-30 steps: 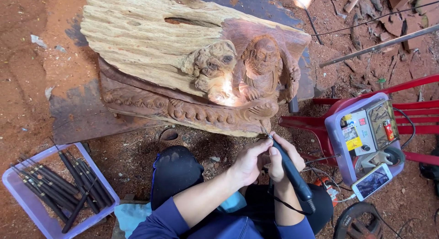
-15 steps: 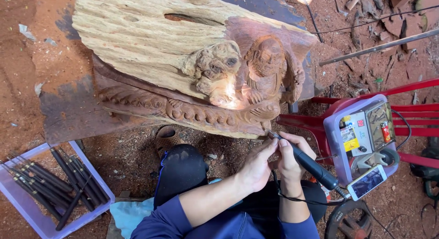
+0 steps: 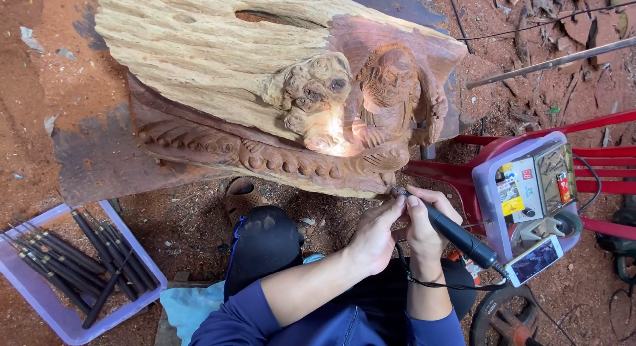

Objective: Carving intricate details into a wooden sculpture using a handheld electric rotary tool.

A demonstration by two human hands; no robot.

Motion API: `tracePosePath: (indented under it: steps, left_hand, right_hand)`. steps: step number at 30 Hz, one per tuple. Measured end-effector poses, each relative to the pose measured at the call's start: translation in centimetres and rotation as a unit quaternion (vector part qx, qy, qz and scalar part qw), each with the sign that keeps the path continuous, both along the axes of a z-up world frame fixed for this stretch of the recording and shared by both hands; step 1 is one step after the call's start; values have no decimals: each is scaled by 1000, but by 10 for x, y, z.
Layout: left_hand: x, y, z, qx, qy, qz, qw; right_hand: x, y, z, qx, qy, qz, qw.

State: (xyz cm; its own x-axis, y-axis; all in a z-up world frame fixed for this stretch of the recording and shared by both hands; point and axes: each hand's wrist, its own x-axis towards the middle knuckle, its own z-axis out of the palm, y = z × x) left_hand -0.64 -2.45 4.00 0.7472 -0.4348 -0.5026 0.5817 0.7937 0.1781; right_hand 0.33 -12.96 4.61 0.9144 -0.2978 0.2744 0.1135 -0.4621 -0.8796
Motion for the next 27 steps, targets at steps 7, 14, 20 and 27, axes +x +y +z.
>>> tracePosePath:
  steps: [7,14,20,27]
  left_hand:
    - [2,3,6,9,7,-7,1000]
    - [6,3,9,16,22,-10,1000]
    - [5,0,5,16,25,-11,999]
    - [4,-4,1,17,26,-14,999]
  right_hand:
    - [-1,-2,-5,33,-1,-1,999]
    - [1,3,0,30,5,-9,1000]
    - [1,5,2,27,1,-14,1000]
    - [1,3,0,26,-4,-14,1000]
